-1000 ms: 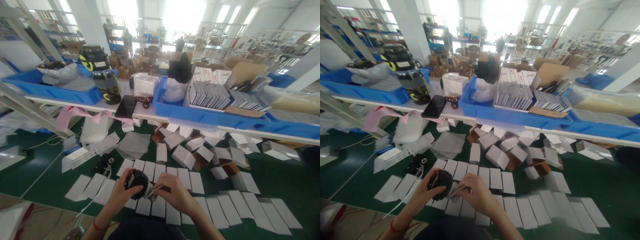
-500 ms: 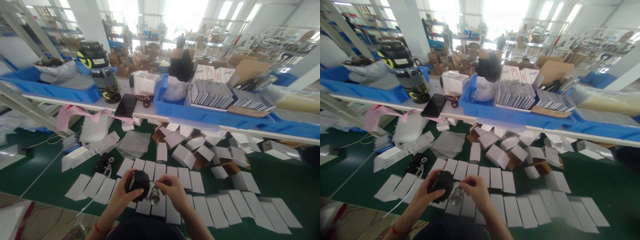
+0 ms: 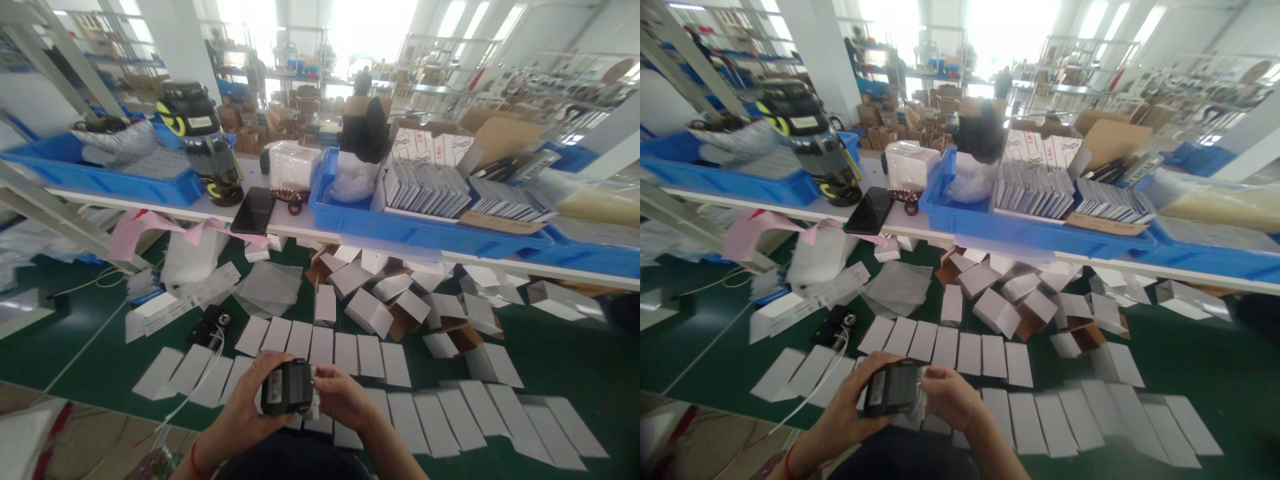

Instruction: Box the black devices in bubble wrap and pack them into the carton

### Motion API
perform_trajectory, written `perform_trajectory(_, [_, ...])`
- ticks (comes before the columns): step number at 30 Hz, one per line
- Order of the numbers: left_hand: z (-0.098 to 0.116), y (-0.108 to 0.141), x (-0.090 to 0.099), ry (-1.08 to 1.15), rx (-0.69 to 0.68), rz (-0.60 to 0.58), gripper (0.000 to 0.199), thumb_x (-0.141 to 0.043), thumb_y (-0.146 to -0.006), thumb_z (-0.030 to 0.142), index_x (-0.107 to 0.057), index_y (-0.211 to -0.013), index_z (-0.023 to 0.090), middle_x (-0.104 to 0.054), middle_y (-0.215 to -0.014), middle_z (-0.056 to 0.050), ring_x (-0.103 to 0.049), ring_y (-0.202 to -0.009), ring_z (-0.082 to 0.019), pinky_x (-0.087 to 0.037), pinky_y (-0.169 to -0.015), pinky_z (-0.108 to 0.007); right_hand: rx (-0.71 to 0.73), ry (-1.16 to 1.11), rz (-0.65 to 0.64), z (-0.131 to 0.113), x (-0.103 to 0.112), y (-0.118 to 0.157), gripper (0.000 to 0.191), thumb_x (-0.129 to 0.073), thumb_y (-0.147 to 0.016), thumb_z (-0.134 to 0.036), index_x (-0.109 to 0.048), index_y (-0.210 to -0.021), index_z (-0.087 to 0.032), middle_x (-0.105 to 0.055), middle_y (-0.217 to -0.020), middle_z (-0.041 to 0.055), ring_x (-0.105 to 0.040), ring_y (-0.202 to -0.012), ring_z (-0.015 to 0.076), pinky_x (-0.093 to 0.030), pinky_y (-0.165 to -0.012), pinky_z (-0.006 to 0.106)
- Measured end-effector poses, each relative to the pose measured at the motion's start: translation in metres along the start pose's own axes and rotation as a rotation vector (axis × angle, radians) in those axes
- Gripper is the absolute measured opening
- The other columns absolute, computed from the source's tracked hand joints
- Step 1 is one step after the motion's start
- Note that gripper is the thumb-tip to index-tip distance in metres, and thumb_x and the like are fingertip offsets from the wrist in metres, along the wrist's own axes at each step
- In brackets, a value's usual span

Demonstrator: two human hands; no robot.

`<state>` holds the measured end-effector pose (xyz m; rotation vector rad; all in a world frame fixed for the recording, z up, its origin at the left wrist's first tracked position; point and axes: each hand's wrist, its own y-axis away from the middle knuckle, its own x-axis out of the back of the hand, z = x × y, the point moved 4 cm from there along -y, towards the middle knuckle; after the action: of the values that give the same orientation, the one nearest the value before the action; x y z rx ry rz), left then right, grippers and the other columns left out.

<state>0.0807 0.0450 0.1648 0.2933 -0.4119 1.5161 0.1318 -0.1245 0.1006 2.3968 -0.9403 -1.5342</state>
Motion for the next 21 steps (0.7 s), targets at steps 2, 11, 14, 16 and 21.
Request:
perform_trajectory(2, [-0.005,-0.001,-0.003,0.002,-0.035,-0.066,0.064,-0.079,-0.071,0.02,-0.056,-0.13,0.028,-0.066,-0.124,-0.008,-0.063,-0.115,-0.028,-0.052,-0.101,-0.041,0.007,0.04,0.0,0.002,0.008,-0.001,0.046,-0.094,-0.059,-0.042,-0.072,-0.084,-0.01,-0.068,-0.071,0.0034,-0.062,-0.063,0.011,-0.047,-0.064,0.024])
perform_trajectory(11, [-0.056,-0.016,-0.015,0.048,0.04,-0.288,0.067,-0.076,-0.074,0.017,-0.052,-0.136,0.025,-0.06,-0.138,-0.009,-0.055,-0.128,-0.026,-0.044,-0.113,-0.042,0.132,0.255,0.271,0.018,0.043,0.003,0.046,-0.092,-0.064,-0.043,-0.074,-0.094,-0.013,-0.073,-0.078,0.0044,-0.064,-0.068,0.0132,-0.045,-0.065,0.024])
perform_trajectory(14, [-0.093,-0.037,-0.012,0.098,0.111,-0.305,0.073,-0.082,-0.071,0.025,-0.053,-0.139,0.025,-0.058,-0.143,-0.01,-0.055,-0.131,-0.027,-0.047,-0.111,-0.042,0.204,0.165,0.381,0.025,0.055,0.004,0.048,-0.091,-0.066,-0.044,-0.075,-0.1,-0.014,-0.076,-0.086,0.0083,-0.068,-0.075,0.0184,-0.05,-0.07,0.029])
perform_trajectory(16, [-0.124,-0.059,-0.008,0.086,0.189,-0.269,0.06,-0.079,-0.073,0.027,-0.061,-0.13,0.023,-0.064,-0.136,-0.009,-0.06,-0.126,-0.025,-0.051,-0.106,-0.039,0.242,0.112,0.469,0.028,0.065,0.007,0.049,-0.091,-0.065,-0.044,-0.075,-0.102,-0.016,-0.077,-0.087,0.0086,-0.069,-0.077,0.0199,-0.052,-0.071,0.03])
perform_trajectory(21, [-0.201,-0.131,-0.009,-0.125,0.381,-0.014,0.022,-0.056,-0.089,0.022,-0.069,-0.106,0.016,-0.075,-0.112,-0.01,-0.071,-0.106,-0.021,-0.055,-0.096,-0.033,0.281,0.054,0.63,0.032,0.089,0.012,0.051,-0.094,-0.058,-0.047,-0.077,-0.096,-0.018,-0.077,-0.082,0.008,-0.069,-0.071,0.0194,-0.053,-0.067,0.029])
